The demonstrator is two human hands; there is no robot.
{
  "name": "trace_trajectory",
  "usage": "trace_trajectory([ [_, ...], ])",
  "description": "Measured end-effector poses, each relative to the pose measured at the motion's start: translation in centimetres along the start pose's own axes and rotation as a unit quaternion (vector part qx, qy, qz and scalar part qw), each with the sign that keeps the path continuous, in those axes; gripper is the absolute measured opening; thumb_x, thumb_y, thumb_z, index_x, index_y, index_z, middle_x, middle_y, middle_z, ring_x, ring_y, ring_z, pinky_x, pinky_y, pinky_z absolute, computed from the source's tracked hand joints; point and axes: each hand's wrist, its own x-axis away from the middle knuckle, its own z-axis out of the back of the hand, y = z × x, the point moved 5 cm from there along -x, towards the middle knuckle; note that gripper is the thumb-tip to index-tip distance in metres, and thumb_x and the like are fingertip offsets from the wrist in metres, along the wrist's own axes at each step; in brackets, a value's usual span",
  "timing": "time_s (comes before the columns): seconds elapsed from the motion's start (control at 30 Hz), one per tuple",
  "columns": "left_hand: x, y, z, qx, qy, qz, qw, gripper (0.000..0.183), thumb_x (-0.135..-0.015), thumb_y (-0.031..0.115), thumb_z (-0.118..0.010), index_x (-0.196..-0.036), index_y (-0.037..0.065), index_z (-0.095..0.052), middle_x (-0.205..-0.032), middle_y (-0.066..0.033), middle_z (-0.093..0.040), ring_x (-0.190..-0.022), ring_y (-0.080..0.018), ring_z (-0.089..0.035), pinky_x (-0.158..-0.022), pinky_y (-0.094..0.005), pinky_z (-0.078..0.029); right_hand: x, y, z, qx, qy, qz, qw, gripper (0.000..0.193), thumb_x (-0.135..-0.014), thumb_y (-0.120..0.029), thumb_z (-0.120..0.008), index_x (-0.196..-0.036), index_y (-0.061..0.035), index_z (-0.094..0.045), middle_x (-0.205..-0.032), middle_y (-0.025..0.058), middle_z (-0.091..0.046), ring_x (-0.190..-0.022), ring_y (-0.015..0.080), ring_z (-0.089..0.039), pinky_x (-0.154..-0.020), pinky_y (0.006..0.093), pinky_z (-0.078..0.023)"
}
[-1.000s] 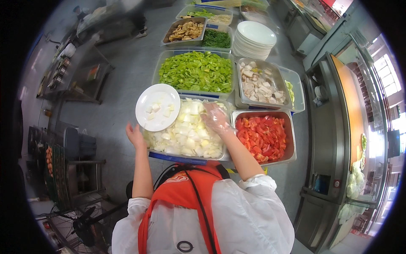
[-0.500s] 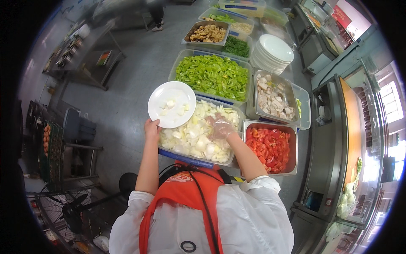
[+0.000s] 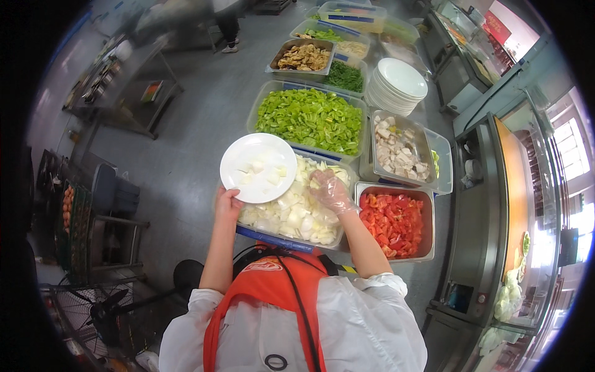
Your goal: The person assembles a plate of food by selecting various pre-cut ingredients from containers on a stainless steel prep table. They place sliced onions, green peppers, sausage, and other items onto a white plate, then set the completed plate on a counter.
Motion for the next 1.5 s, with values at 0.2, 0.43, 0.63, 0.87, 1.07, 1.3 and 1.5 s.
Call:
trace_trajectory([
  [0.2, 3.4, -2.0, -2.4, 0.039, -0.083, 0.02, 0.996, 0.059, -0.069, -0.012, -0.044, -0.127, -0.001, -0.039, -0.127, -0.0191, -0.05, -0.118, -0.0346, -0.052, -0.1, -0.0473, -0.045, -3.8, -7.6, 2.8, -0.095, 0.061, 0.088, 0.99, 0.027, -0.077, -0.021, -0.069, -0.101, -0.0135, -0.059, -0.096, 0.0141, -0.057, -0.086, 0.0348, -0.059, -0.073, 0.0431, -0.05],
  [0.43, 4.6, -4.4, -3.2, 0.046, -0.105, 0.059, 0.992, 0.051, -0.072, -0.01, -0.046, -0.122, 0.002, -0.041, -0.122, -0.0176, -0.053, -0.111, -0.0326, -0.055, -0.092, -0.0466, -0.049, -5.6, -6.5, 0.8, -0.147, 0.071, 0.105, 0.981, 0.016, -0.083, -0.013, -0.061, -0.098, -0.007, -0.059, -0.098, 0.0139, -0.06, -0.093, 0.034, -0.058, -0.081, 0.0409, -0.048],
  [0.63, 5.2, -3.7, -3.3, 0.048, -0.098, 0.035, 0.993, 0.061, -0.069, -0.01, -0.043, -0.128, 0.003, -0.039, -0.128, -0.0174, -0.049, -0.12, -0.0325, -0.05, -0.101, -0.0455, -0.044, -2.5, -2.4, 4.0, -0.246, 0.096, -0.06, 0.963, 0.014, -0.083, -0.008, -0.061, -0.097, -0.0042, -0.059, -0.101, 0.0155, -0.06, -0.095, 0.0332, -0.058, -0.082, 0.0391, -0.047],
  [0.87, 4.0, -2.3, -2.5, 0.032, -0.069, -0.024, 0.997, 0.056, -0.068, -0.014, -0.045, -0.12, 0.003, -0.041, -0.121, -0.0173, -0.052, -0.111, -0.0319, -0.055, -0.091, -0.0442, -0.051, -0.1, -1.6, 5.2, 0.018, -0.106, -0.057, 0.993, 0.05, -0.078, -0.044, -0.066, -0.111, -0.0073, -0.062, -0.11, 0.0165, -0.062, -0.104, 0.0333, -0.058, -0.09, 0.0421, -0.046],
  [1.07, 4.5, -2.6, -2.2, -0.028, -0.079, -0.002, 0.996, 0.054, -0.066, -0.014, -0.047, -0.117, 0.002, -0.042, -0.113, -0.0164, -0.055, -0.103, -0.03, -0.059, -0.088, -0.0408, -0.052, -7.7, -3.1, 4.3, -0.114, 0.018, -0.023, 0.993, 0.04, -0.082, -0.034, -0.065, -0.112, -0.008, -0.062, -0.113, 0.0169, -0.062, -0.103, 0.0325, -0.06, -0.088, 0.0407, -0.048],
  [1.3, 9.1, -3.3, 1.3, 0.026, -0.033, 0.033, 0.999, 0.056, -0.065, -0.013, -0.049, -0.118, 0.004, -0.044, -0.112, -0.014, -0.057, -0.101, -0.0279, -0.06, -0.087, -0.0393, -0.052, -16.0, -1.9, 0.2, -0.188, 0.028, 0.013, 0.982, 0.028, -0.083, -0.017, -0.061, -0.108, -0.0062, -0.063, -0.102, 0.0174, -0.066, -0.091, 0.0333, -0.064, -0.08, 0.0394, -0.05],
  [1.5, 11.6, 2.4, 7.7, 0.075, 0.018, -0.049, 0.996, 0.052, -0.068, -0.008, -0.05, -0.118, 0.005, -0.046, -0.115, -0.0148, -0.057, -0.104, -0.03, -0.059, -0.089, -0.0413, -0.052, -17.2, -2.1, -1.9, -0.223, 0.04, -0.01, 0.974, 0.029, -0.085, -0.017, -0.062, -0.112, -0.0061, -0.061, -0.093, 0.0158, -0.068, -0.084, 0.0264, -0.066, -0.075, 0.0347, -0.051],
])
